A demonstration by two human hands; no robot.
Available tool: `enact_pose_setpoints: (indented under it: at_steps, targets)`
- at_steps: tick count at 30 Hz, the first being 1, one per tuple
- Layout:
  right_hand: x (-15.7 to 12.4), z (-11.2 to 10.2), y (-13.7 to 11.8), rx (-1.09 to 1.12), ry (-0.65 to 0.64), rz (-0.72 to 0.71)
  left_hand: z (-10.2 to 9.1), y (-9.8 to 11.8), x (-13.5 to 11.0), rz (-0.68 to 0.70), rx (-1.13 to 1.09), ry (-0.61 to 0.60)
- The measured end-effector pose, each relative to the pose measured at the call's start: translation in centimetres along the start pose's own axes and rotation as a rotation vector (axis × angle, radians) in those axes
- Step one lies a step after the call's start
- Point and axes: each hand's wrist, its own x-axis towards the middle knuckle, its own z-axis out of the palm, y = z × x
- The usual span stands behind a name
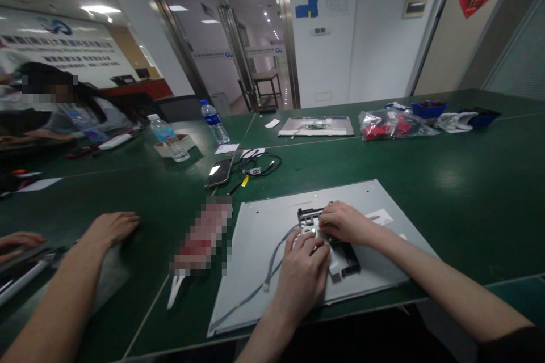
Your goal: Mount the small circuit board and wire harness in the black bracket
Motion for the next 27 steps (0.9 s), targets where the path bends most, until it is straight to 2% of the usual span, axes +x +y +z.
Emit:
enact_pose_setpoints:
  at_steps: [7,18,27]
  targets:
    - [-0.1,-0.2,0.0,0.018,-0.035,0.029,-0.2,0.0,0.0,-0.029,-0.035,-0.070]
    - [-0.2,-0.6,-0.4,0.058,-0.078,0.091,-0.4,-1.3,0.1,0.001,-0.114,-0.166]
    - [-0.3,-0.1,0.2,0.116,-0.079,0.080,-0.4,-1.5,0.2,0.040,-0.097,-0.119]
